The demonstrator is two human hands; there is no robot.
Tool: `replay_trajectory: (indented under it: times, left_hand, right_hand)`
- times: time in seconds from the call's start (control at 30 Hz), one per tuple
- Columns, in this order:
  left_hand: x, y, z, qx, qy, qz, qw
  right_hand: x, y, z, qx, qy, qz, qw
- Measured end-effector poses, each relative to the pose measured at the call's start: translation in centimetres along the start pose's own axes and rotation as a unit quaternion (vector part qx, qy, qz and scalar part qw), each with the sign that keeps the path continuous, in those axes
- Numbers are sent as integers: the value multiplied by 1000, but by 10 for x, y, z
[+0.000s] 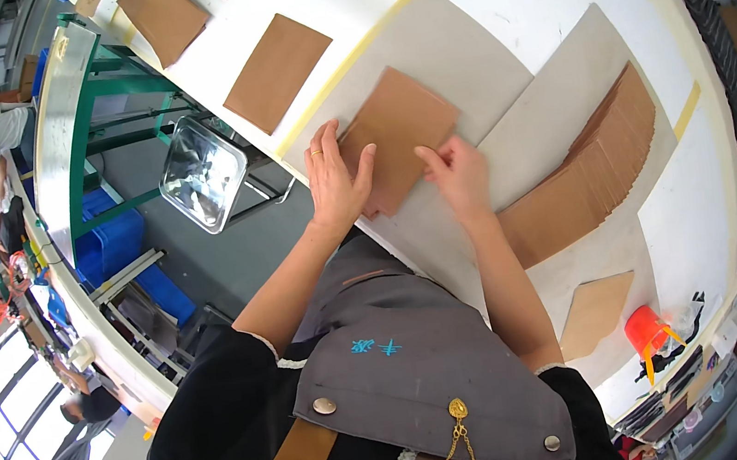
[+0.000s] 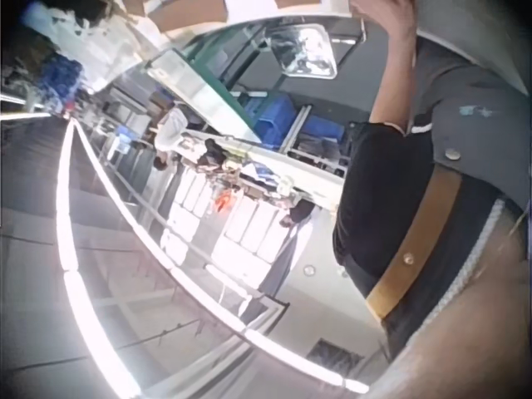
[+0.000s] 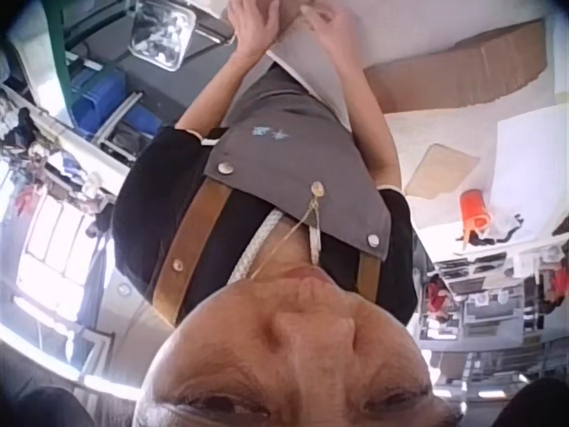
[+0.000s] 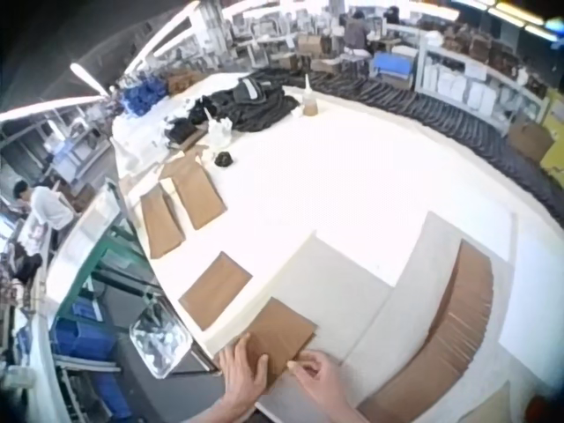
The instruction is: The person stacks brown cardboard pieces on a table, applies glue to the edges with a brush, and then folds and presses the glued edges on a metal surface to form boxes. The process is repeated for multiple pieces.
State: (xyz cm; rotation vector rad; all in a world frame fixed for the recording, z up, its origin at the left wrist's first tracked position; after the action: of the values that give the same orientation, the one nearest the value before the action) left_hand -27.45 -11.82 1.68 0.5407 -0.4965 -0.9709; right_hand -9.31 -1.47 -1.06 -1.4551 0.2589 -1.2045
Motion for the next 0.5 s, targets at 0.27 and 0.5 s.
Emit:
replay_trajectory:
  times: [0.27,0.5]
  left_hand:
    - [10,42,-1,-127,-10,-125,984]
    - [21,115,-76,284,-421,-33,861]
  right_hand:
    - [63,16,71,-207,89,79,971]
    - [145,33,101,-224,126,51,965]
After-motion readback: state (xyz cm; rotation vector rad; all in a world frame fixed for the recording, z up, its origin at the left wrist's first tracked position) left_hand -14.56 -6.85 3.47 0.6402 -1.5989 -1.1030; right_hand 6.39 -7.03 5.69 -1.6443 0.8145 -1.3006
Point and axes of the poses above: each hand's wrist, its own x-axis away from the middle knuckle, its own z-axis out of the back of the hand, y = z × x, the point moved 4 cm from there along -x, towards the middle knuckle, and after that the axes turned 9 degrees about -y, right-handed, at the moved point
